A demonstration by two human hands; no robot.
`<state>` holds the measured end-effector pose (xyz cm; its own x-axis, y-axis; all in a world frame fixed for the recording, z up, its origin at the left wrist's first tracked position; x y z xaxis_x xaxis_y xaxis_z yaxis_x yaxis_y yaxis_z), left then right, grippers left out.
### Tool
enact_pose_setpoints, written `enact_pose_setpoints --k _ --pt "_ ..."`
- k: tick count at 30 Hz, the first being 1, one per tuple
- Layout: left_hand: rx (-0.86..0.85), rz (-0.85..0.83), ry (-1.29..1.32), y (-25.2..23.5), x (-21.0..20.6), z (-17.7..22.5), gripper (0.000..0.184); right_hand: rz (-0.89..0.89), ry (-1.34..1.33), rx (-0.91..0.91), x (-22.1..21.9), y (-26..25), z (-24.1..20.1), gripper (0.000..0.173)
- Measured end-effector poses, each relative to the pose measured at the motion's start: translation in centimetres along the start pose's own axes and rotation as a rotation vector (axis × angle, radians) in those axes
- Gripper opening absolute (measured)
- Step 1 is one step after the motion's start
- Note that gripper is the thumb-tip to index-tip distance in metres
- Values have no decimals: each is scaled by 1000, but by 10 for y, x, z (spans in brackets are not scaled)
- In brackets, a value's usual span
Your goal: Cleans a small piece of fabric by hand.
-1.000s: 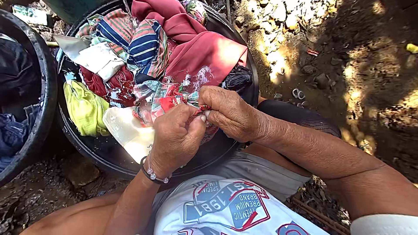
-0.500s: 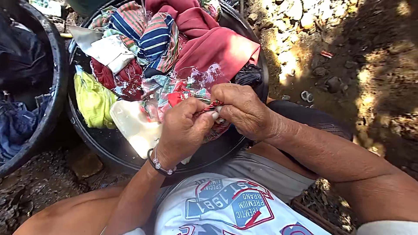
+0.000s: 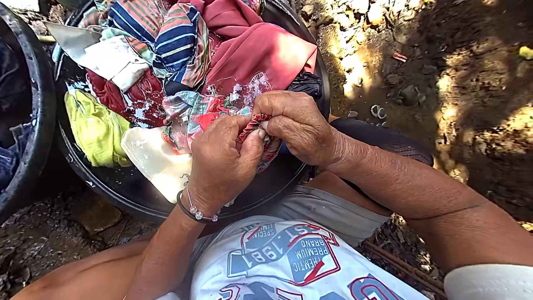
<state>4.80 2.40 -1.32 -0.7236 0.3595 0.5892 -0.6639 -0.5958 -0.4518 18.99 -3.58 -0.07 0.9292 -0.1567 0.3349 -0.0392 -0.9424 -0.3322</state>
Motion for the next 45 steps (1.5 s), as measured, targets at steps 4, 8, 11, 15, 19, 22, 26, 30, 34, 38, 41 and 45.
enact_pose_setpoints --k 4,8,11,15,19,22,26,30,34,38,41,45 --pt "13 7 20 -1 -1 -2 16 2 53 25 0 -1 -2 22" --pt "2 58 22 -1 -1 -2 17 10 156 88 -2 0 -5 22" --pt "-1 98 25 0 -2 -1 17 9 212 122 -3 0 -8 21" --pt "-5 140 25 1 -2 1 17 15 240 144 -5 0 -10 21" --pt "-6 154 19 1 -3 1 16 25 197 117 -6 2 -8 19" --pt "-9 142 16 2 -4 2 14 22 161 90 -5 2 -7 34" --pt "-29 109 -32 1 -3 3 14 -25 224 162 -10 4 -9 36" --pt "-92 100 -165 2 -3 5 15 -47 238 228 -12 4 -7 37" --pt "-78 84 -129 0 0 2 15 -21 228 232 -9 3 -5 35" --pt "-41 88 -92 -3 6 -1 14 79 311 250 -5 3 1 37" --pt "-35 94 -84 -3 8 -1 14 131 346 268 -7 6 5 31" --pt "-35 93 -77 -3 10 -1 15 132 388 267 -4 3 5 15"
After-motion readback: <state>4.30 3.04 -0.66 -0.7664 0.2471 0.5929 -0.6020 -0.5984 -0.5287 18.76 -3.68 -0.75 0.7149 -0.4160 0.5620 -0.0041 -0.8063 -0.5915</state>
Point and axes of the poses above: each hand's wrist, its own y-axis away from the middle knuckle, its own x-axis out of the back of the hand, z = x × y, the point moved 4 cm from there along -y, towards the middle knuckle, and after that the axes turned 12 degrees about -y, right-handed, at the moved point
